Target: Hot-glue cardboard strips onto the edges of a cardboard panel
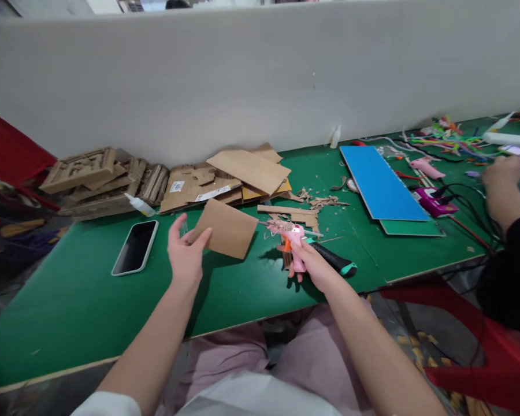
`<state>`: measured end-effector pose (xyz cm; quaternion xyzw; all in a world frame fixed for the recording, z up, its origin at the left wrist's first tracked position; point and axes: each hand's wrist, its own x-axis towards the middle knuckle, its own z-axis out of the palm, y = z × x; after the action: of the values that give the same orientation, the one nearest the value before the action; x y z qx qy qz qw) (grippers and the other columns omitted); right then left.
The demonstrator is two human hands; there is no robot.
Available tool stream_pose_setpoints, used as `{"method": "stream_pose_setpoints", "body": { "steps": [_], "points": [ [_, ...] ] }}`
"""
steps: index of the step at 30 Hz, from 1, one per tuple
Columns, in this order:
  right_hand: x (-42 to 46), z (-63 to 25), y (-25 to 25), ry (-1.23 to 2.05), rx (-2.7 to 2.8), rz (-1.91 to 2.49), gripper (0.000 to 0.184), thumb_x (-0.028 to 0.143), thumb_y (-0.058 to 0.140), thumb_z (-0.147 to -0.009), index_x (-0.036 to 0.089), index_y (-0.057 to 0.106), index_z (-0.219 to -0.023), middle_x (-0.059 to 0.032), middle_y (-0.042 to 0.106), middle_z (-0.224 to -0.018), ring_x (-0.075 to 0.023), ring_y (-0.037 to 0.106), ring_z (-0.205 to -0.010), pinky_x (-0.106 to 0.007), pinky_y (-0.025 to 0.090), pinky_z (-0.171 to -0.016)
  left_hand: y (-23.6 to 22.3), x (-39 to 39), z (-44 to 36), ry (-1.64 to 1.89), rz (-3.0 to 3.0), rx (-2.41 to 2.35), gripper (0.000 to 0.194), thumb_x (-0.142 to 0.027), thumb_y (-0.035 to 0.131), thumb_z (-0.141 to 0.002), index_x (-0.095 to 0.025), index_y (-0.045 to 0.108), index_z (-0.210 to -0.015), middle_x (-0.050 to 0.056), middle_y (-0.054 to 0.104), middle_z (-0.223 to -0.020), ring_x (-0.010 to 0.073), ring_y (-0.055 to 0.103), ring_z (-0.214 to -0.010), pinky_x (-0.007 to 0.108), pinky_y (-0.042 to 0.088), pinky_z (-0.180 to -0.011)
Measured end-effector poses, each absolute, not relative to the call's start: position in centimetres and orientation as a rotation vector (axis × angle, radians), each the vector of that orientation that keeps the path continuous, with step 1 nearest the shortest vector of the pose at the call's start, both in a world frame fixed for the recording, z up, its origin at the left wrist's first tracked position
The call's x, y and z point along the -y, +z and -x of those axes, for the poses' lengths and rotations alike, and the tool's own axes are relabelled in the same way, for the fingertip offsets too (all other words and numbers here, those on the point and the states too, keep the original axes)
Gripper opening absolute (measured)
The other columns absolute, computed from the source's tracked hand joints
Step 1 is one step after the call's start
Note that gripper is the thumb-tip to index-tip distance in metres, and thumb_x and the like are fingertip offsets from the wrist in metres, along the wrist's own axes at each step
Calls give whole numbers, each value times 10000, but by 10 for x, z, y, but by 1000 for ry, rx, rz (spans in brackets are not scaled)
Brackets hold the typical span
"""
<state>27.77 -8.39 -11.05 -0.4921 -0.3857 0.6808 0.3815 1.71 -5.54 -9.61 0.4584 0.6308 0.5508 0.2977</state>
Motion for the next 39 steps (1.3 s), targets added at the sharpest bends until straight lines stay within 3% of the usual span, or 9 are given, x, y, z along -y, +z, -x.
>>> {"method": "stream_pose_setpoints", "body": {
  "steps": [2,5,7,12,15,18,23,26,39],
  "points": [
    [86,-281,-105,1685,938,1245,426,421,565,-790,203,464,-1141,-99,684,-1001,-96,581,-447,-210,448,-383,-83,56,-13,1508,-1262,-1687,717,-387,604,-768,-244,247,-1373,79,630,-1030,201,618,-934,344,526,-798],
    [90,-286,-94,1519,873,1262,345,383,674,-702,182,524,-939,-45,698,-755,-121,603,-485,-230,479,-467,-78,55,-17,1456,-1385,-1687,556,-415,616,-752,-221,473,-1253,72,639,-1051,204,627,-918,328,533,-775],
    [92,-289,-85,1416,873,1284,305,375,709,-662,175,539,-818,-8,660,-637,-111,570,-449,-222,442,-440,-87,55,-25,1362,-1454,-1662,421,-425,630,-732,-181,616,-1075,71,662,-1015,213,637,-895,319,541,-743],
    [93,-290,-65,1363,957,1157,250,362,717,-642,169,563,-677,61,459,-405,-86,447,-386,-229,377,-428,-118,53,-41,1312,-1681,-1519,280,-377,640,-737,-107,691,-793,67,700,-707,206,661,-654,286,540,-567],
    [95,-283,-57,1395,1042,1122,268,383,733,-606,165,579,-633,44,464,-388,-89,424,-382,-246,383,-431,-125,55,-42,1371,-1775,-1459,198,-332,635,-750,-155,703,-805,47,709,-749,190,662,-698,287,541,-653],
    [102,-271,-55,1380,1070,1206,308,389,754,-556,164,645,-737,22,523,-424,-115,465,-409,-273,429,-452,-127,59,-38,1460,-2032,-1347,179,-251,601,-788,-184,687,-930,43,713,-845,164,661,-765,272,529,-732],
    [120,-252,-63,1169,1154,1522,222,290,727,-566,206,673,-764,-49,699,-712,-219,646,-652,-305,536,-585,-127,62,-28,1505,-2397,-1304,300,-170,544,-829,-154,590,-1124,88,688,-994,169,648,-883,279,522,-788],
    [125,-247,-69,1099,1261,1564,168,350,712,-584,221,660,-678,-48,710,-731,-256,664,-743,-330,561,-683,-126,62,-25,1497,-2459,-1344,304,-202,539,-837,-150,577,-1133,96,688,-993,175,647,-895,285,524,-791],
    [117,-247,-84,1141,1576,1394,255,352,650,-679,207,695,-884,-58,705,-886,-210,655,-785,-297,548,-732,-130,60,-25,1483,-2508,-1420,332,-129,548,-801,-147,575,-1132,83,693,-990,175,651,-884,283,524,-783]
  ]
}}
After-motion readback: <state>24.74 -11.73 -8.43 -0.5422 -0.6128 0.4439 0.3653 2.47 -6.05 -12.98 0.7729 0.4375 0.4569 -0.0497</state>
